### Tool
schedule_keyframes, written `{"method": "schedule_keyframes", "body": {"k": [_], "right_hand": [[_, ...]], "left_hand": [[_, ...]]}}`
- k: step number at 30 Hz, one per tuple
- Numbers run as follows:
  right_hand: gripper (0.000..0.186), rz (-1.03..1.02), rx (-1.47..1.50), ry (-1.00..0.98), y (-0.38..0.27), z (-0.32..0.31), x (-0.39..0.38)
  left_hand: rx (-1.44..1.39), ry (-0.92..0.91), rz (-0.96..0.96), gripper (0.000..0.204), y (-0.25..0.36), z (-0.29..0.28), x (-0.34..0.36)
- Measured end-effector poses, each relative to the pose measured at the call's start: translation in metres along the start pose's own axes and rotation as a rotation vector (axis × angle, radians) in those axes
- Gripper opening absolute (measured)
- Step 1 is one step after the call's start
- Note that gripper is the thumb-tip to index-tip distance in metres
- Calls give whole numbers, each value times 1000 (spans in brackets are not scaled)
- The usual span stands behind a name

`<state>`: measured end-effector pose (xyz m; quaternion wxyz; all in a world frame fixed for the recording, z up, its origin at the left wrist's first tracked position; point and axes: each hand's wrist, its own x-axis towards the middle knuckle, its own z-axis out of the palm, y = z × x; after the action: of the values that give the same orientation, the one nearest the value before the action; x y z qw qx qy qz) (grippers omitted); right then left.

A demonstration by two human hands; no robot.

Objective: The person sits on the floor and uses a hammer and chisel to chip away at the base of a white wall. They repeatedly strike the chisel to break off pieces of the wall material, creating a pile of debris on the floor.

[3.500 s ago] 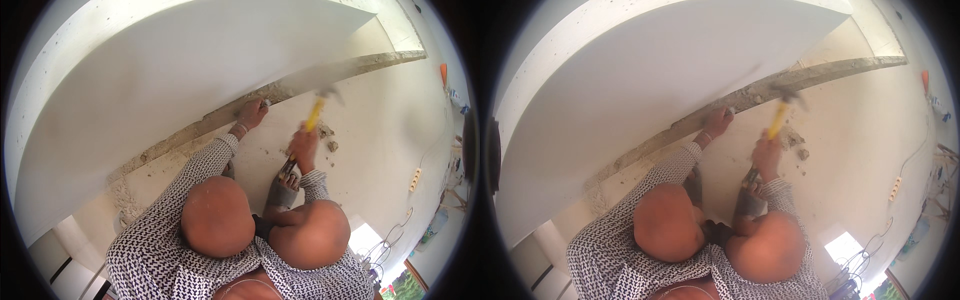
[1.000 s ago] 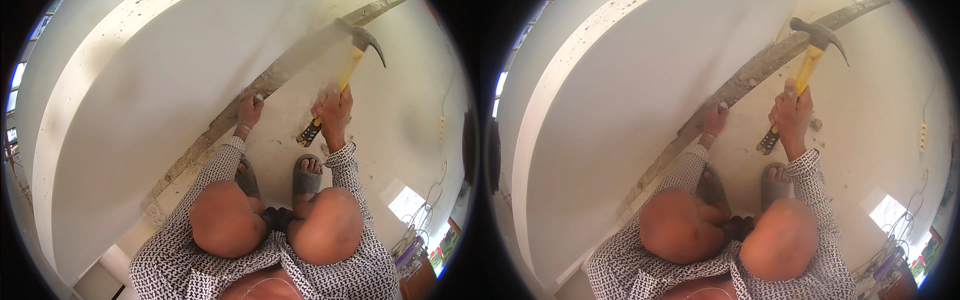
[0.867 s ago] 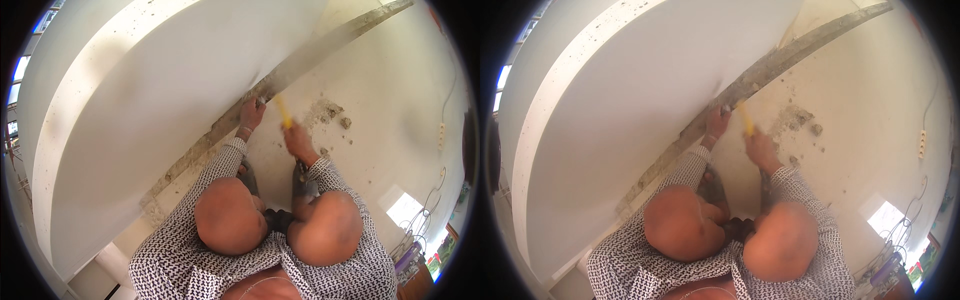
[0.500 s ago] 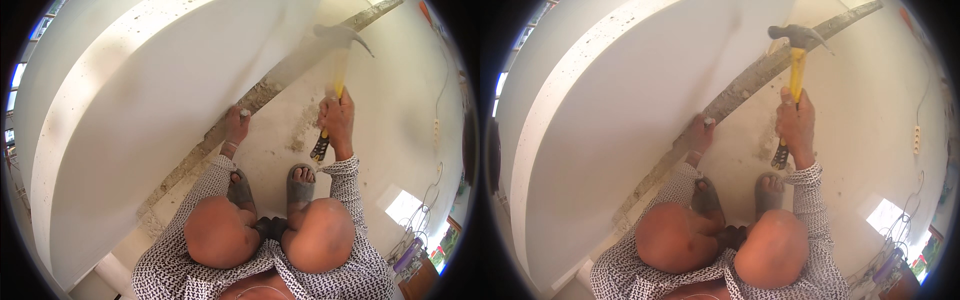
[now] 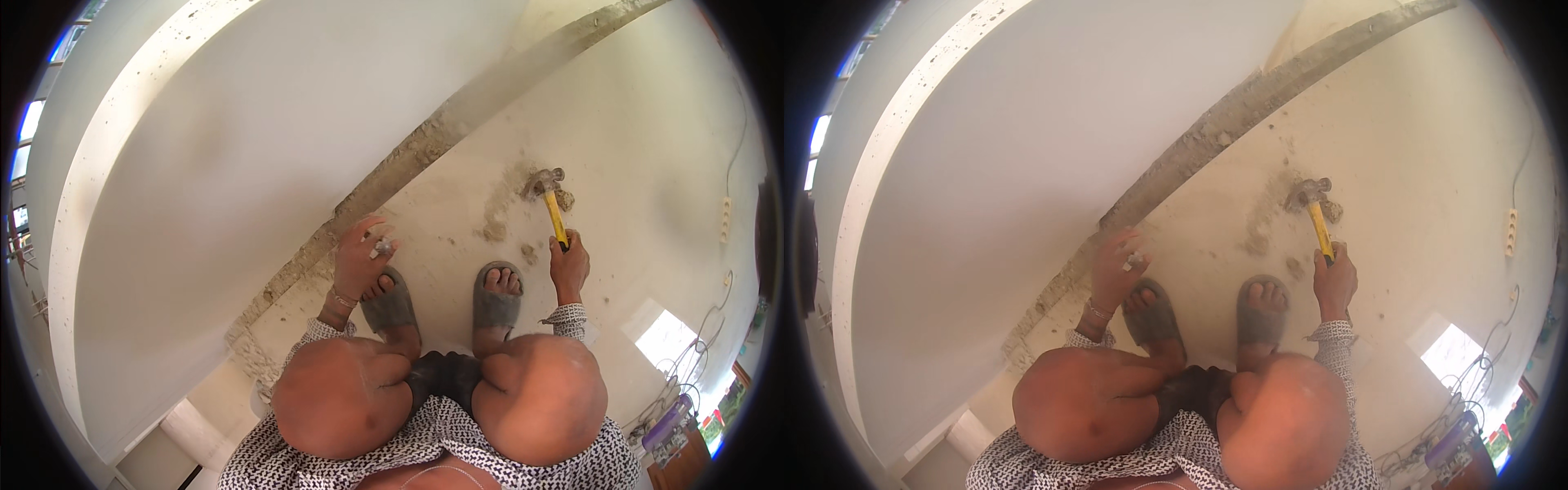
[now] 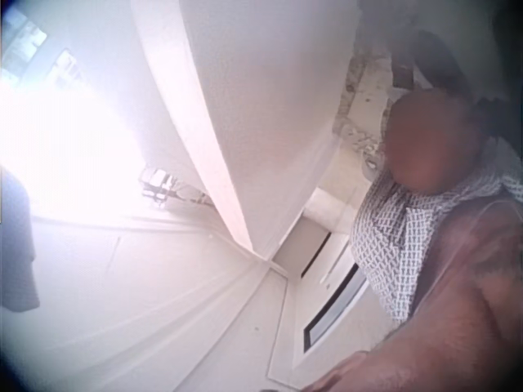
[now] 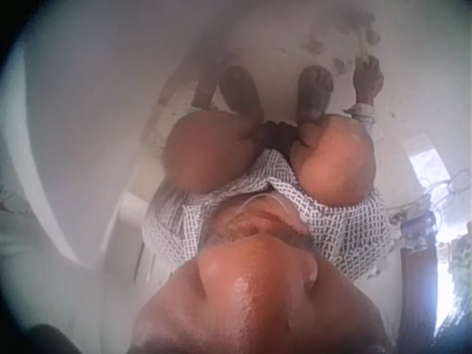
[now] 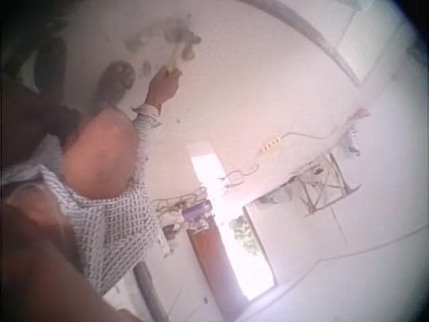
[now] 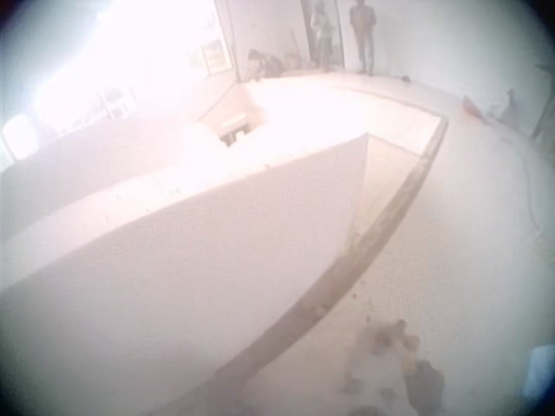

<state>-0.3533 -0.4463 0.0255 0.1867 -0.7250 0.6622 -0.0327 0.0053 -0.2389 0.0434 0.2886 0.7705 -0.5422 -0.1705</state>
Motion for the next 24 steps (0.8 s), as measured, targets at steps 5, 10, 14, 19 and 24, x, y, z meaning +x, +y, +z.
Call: {"method": "schedule_keyframes", "body": {"k": [5, 10, 14, 19, 24], "right_hand": [[37, -115, 32, 146, 31, 19, -16], [35, -397, 124, 301, 55, 45, -4], [33, -430, 148, 286, 35, 24, -7], [32, -263, 629, -236, -52, -33, -3], [42, -171, 1013, -839, -109, -62, -4]], "left_hand": [[161, -205, 378, 22, 57, 20, 26], [260, -303, 509, 25, 68, 116, 29], [257, -312, 507, 26, 60, 141, 19], [347, -339, 734, 34, 103, 75, 32], [431, -364, 906, 29, 125, 30, 46]]}}
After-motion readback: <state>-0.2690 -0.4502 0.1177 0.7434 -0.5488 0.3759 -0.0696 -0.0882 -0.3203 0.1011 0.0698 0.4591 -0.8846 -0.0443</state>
